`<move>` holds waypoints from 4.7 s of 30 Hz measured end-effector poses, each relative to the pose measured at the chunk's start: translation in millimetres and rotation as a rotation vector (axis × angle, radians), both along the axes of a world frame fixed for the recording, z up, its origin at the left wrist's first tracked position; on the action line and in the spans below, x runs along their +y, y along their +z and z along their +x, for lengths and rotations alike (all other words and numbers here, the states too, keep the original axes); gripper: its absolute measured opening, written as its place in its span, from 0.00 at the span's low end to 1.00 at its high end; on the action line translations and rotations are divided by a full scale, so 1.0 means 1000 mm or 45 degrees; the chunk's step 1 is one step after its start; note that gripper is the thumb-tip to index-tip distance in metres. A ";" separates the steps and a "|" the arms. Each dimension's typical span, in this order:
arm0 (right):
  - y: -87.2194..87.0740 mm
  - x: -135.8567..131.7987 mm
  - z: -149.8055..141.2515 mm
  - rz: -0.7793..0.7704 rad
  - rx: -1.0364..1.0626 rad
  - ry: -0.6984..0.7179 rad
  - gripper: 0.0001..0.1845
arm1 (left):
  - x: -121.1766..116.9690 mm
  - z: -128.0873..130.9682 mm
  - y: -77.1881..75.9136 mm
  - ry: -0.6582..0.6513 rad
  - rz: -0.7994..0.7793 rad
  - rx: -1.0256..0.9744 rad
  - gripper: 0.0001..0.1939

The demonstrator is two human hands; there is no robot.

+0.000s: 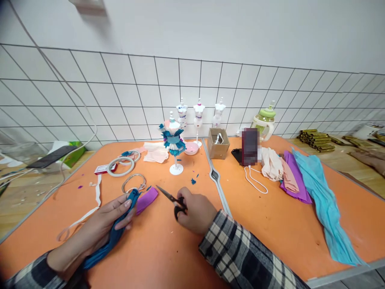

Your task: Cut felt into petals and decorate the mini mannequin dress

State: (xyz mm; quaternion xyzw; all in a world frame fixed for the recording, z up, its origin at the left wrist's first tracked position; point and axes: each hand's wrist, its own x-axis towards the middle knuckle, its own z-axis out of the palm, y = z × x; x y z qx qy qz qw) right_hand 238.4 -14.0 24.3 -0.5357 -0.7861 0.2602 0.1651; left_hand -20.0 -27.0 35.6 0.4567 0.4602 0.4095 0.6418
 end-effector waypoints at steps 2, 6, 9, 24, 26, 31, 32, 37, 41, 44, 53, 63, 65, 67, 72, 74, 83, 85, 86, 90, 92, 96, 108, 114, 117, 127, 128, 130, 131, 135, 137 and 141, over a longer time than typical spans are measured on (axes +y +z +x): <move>-0.007 -0.004 -0.005 -0.342 0.383 0.148 0.20 | 0.000 -0.001 -0.006 -0.005 -0.017 -0.084 0.19; -0.009 -0.018 -0.013 -0.692 0.571 0.195 0.23 | -0.006 -0.001 -0.018 -0.019 -0.021 0.036 0.23; 0.002 -0.028 -0.014 -0.551 0.472 0.191 0.25 | -0.010 0.001 -0.016 0.008 0.104 0.206 0.23; 0.019 -0.039 -0.016 -0.439 0.364 0.300 0.19 | -0.017 0.014 -0.013 0.093 0.059 0.037 0.24; 0.019 -0.040 -0.017 -0.459 0.379 0.323 0.18 | -0.016 0.013 -0.014 0.062 0.077 0.114 0.23; 0.011 -0.043 -0.019 -0.438 0.425 0.332 0.18 | -0.017 0.012 -0.020 -0.032 0.125 0.257 0.21; 0.009 -0.044 -0.020 -0.427 0.430 0.331 0.18 | -0.018 0.012 -0.021 -0.047 0.137 0.280 0.21; 0.002 -0.045 -0.022 -0.375 0.469 0.337 0.16 | -0.019 0.014 -0.024 -0.120 0.151 0.325 0.21; 0.002 -0.045 -0.024 -0.362 0.492 0.326 0.15 | -0.021 0.016 -0.024 -0.119 0.151 0.327 0.20; 0.002 -0.044 -0.024 -0.355 0.481 0.310 0.14 | -0.022 0.017 -0.023 -0.110 0.158 0.326 0.20; 0.004 -0.044 -0.023 -0.350 0.451 0.312 0.14 | -0.023 0.019 -0.022 -0.067 0.147 0.272 0.17; 0.006 -0.044 -0.025 -0.375 0.455 0.308 0.10 | -0.022 0.018 -0.024 -0.040 0.175 0.273 0.17; 0.006 -0.047 -0.026 -0.385 0.458 0.296 0.10 | -0.022 0.018 -0.023 -0.044 0.175 0.290 0.17; 0.005 -0.049 -0.026 -0.415 0.471 0.262 0.12 | -0.024 0.018 -0.023 -0.085 0.179 0.334 0.17; 0.005 -0.053 -0.029 -0.458 0.508 0.217 0.09 | -0.027 0.022 -0.020 -0.116 0.154 0.350 0.18; 0.005 -0.054 -0.031 -0.451 0.518 0.210 0.08 | -0.028 0.023 -0.020 -0.101 0.150 0.331 0.18; 0.003 -0.057 -0.034 -0.509 0.556 0.155 0.09 | -0.032 0.027 -0.025 -0.126 0.137 0.311 0.18; 0.002 -0.056 -0.033 -0.504 0.570 0.155 0.08 | -0.032 0.027 -0.025 -0.110 0.113 0.286 0.19; 0.002 -0.056 -0.033 -0.506 0.574 0.157 0.08 | -0.032 0.028 -0.024 -0.104 0.103 0.279 0.19; 0.000 -0.056 -0.033 -0.523 0.588 0.176 0.10 | -0.032 0.028 -0.026 -0.152 0.115 0.302 0.18; -0.001 -0.058 -0.033 -0.514 0.589 0.172 0.09 | -0.033 0.028 -0.027 -0.183 0.136 0.312 0.17; -0.002 -0.058 -0.033 -0.504 0.584 0.142 0.05 | -0.033 0.028 -0.027 -0.157 0.121 0.290 0.18; -0.010 -0.048 -0.031 -0.494 0.617 0.165 0.09 | -0.033 0.030 -0.022 -0.241 0.058 0.272 0.21; 0.008 -0.014 0.005 -0.503 0.565 0.096 0.24 | -0.024 0.009 -0.012 -0.171 -0.082 -0.016 0.21; 0.011 0.008 0.036 -0.277 0.400 -0.019 0.19 | -0.015 -0.001 -0.004 -0.103 -0.082 -0.029 0.21; -0.010 0.023 0.046 0.002 -0.374 -0.196 0.11 | -0.008 -0.014 -0.008 -0.309 -0.073 -0.226 0.21; -0.010 0.023 0.045 -0.044 -0.380 -0.184 0.12 | -0.007 -0.016 -0.008 -0.345 -0.071 -0.230 0.18; -0.007 0.024 0.046 -0.150 -0.372 -0.145 0.16 | -0.007 -0.019 -0.007 -0.397 -0.078 -0.215 0.15; -0.004 0.024 0.047 -0.191 -0.370 -0.115 0.19 | -0.006 -0.019 -0.007 -0.415 -0.082 -0.207 0.14; 0.009 0.022 0.038 -0.179 -0.396 -0.087 0.21 | -0.003 -0.021 -0.004 -0.396 -0.019 -0.111 0.13; 0.011 0.018 0.021 -0.039 -0.375 -0.119 0.14 | -0.001 -0.022 -0.003 -0.365 0.038 -0.005 0.14; -0.006 0.006 -0.023 0.236 -0.170 0.305 0.40 | 0.003 -0.025 -0.005 -0.431 0.123 0.116 0.13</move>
